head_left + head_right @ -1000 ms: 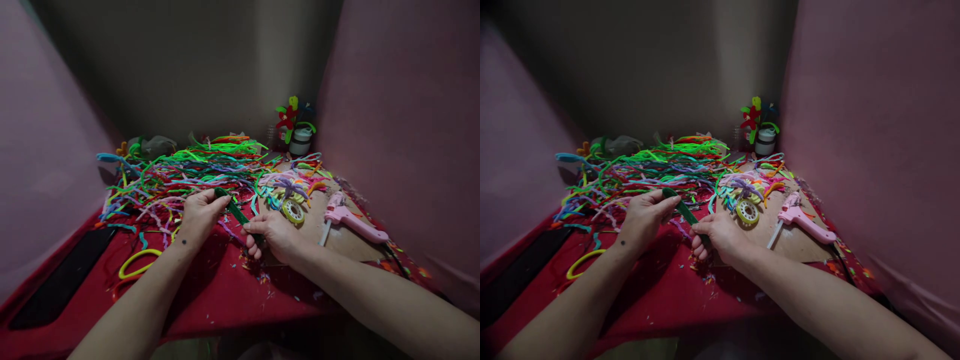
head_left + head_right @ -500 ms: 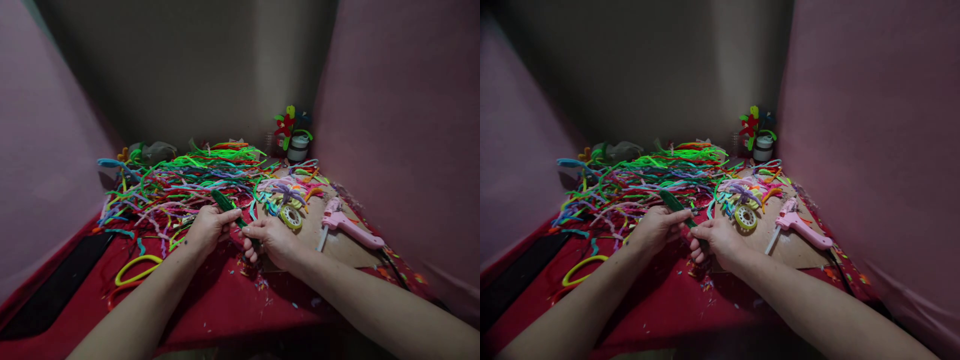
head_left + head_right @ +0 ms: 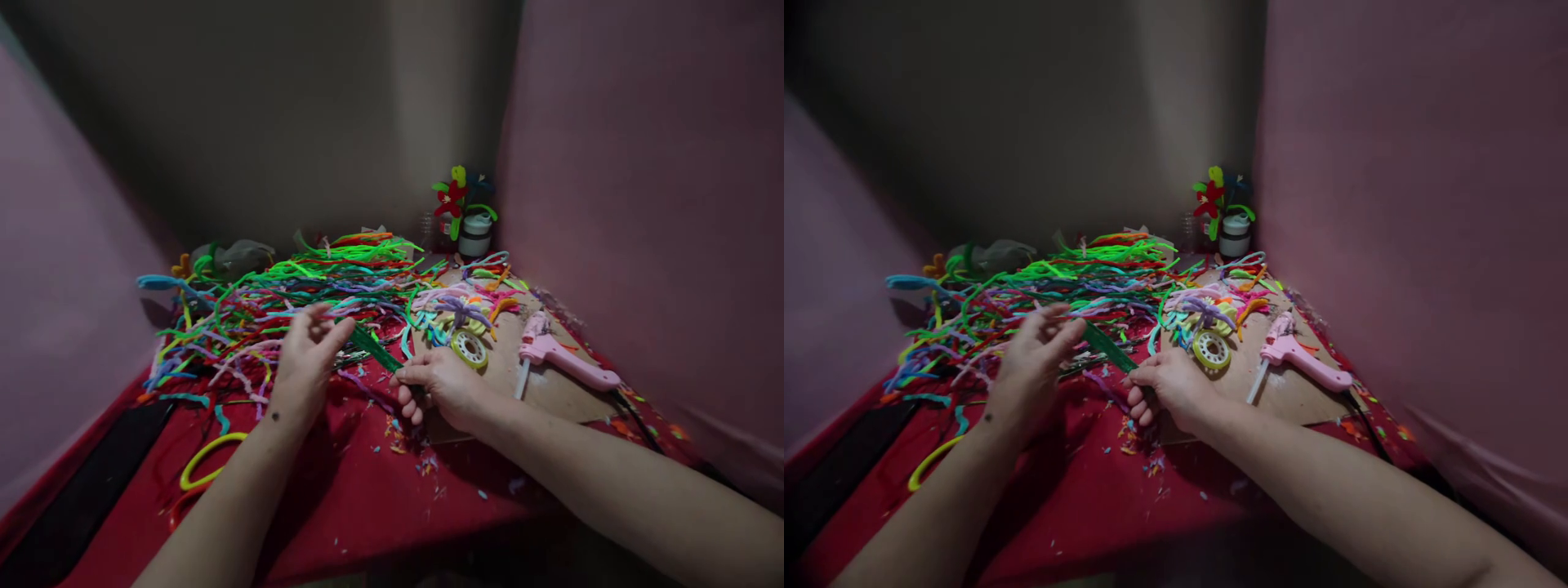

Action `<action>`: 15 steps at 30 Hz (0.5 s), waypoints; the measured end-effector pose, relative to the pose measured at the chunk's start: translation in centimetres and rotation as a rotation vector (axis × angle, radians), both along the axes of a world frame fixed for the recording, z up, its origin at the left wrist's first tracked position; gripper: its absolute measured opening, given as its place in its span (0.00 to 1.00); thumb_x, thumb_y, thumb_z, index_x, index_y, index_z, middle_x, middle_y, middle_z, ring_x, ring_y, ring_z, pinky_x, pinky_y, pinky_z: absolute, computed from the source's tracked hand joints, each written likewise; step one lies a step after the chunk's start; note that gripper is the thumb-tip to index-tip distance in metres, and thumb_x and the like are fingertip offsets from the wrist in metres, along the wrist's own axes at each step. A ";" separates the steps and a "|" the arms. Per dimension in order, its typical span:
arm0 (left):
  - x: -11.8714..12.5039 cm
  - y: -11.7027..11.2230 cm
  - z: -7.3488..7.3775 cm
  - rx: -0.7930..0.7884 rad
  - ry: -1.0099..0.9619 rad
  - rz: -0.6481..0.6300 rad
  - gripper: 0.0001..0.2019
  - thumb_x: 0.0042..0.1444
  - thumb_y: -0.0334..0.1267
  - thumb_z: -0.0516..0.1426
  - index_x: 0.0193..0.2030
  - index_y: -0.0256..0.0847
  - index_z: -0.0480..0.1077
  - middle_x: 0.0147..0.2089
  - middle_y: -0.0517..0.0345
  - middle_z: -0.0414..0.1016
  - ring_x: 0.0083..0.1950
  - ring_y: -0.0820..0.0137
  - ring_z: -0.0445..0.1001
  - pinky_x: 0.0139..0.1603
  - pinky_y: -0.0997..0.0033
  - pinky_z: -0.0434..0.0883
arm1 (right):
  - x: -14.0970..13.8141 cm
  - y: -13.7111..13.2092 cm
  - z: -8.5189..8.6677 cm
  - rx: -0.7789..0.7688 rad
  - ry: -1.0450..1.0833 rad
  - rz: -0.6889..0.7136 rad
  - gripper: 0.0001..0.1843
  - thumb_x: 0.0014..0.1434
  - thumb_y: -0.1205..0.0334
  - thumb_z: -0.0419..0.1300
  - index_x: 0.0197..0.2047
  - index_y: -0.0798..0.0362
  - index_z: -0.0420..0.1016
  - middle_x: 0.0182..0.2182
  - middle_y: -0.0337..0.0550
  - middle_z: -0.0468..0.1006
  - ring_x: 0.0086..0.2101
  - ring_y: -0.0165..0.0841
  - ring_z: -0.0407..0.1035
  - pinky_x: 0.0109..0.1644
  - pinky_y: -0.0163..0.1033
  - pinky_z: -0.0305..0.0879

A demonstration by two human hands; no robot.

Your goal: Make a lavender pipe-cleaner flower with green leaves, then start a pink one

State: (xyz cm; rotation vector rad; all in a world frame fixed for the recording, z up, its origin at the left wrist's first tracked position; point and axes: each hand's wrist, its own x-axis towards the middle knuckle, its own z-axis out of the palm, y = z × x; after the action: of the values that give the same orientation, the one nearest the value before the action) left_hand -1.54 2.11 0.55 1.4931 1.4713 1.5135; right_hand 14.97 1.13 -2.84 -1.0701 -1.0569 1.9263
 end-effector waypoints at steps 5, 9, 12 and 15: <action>-0.7 -0.7 1.1 0.552 0.978 -0.286 0.13 0.53 0.33 0.58 0.45 0.48 0.71 0.48 0.56 0.73 0.55 0.60 0.63 0.55 0.55 0.60 | 0.0 0.1 0.0 0.013 -0.070 -0.014 0.09 0.52 0.72 0.53 0.21 0.58 0.66 0.12 0.36 0.69 0.11 0.25 0.63 0.12 0.28 0.59; 0.0 -0.8 -0.4 0.539 1.209 -0.532 0.11 0.56 0.31 0.54 0.46 0.44 0.70 0.46 0.57 0.76 0.54 0.62 0.66 0.60 0.49 0.52 | -0.1 0.0 0.3 0.077 -0.170 0.006 0.13 0.50 0.74 0.51 0.17 0.55 0.64 0.10 0.34 0.67 0.10 0.25 0.61 0.11 0.28 0.59; 0.4 -0.8 -0.9 0.503 1.216 -0.572 0.09 0.57 0.30 0.53 0.43 0.42 0.71 0.39 0.59 0.78 0.46 0.67 0.71 0.61 0.50 0.52 | -0.1 0.0 0.7 0.158 -0.281 0.028 0.15 0.49 0.75 0.51 0.14 0.55 0.64 0.09 0.34 0.66 0.10 0.24 0.60 0.11 0.27 0.58; 0.5 -1.0 -0.6 0.541 1.203 -0.549 0.08 0.58 0.31 0.51 0.39 0.40 0.71 0.34 0.57 0.78 0.39 0.69 0.72 0.58 0.51 0.55 | 0.2 0.0 1.0 0.196 -0.352 0.049 0.16 0.50 0.73 0.51 0.13 0.55 0.64 0.09 0.33 0.65 0.10 0.23 0.60 0.12 0.27 0.59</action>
State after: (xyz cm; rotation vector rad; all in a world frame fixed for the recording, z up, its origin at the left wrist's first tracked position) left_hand -1.03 1.16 -0.09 3.1231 0.9516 0.6194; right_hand 15.15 1.16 -1.83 -1.3086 -1.4437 1.6635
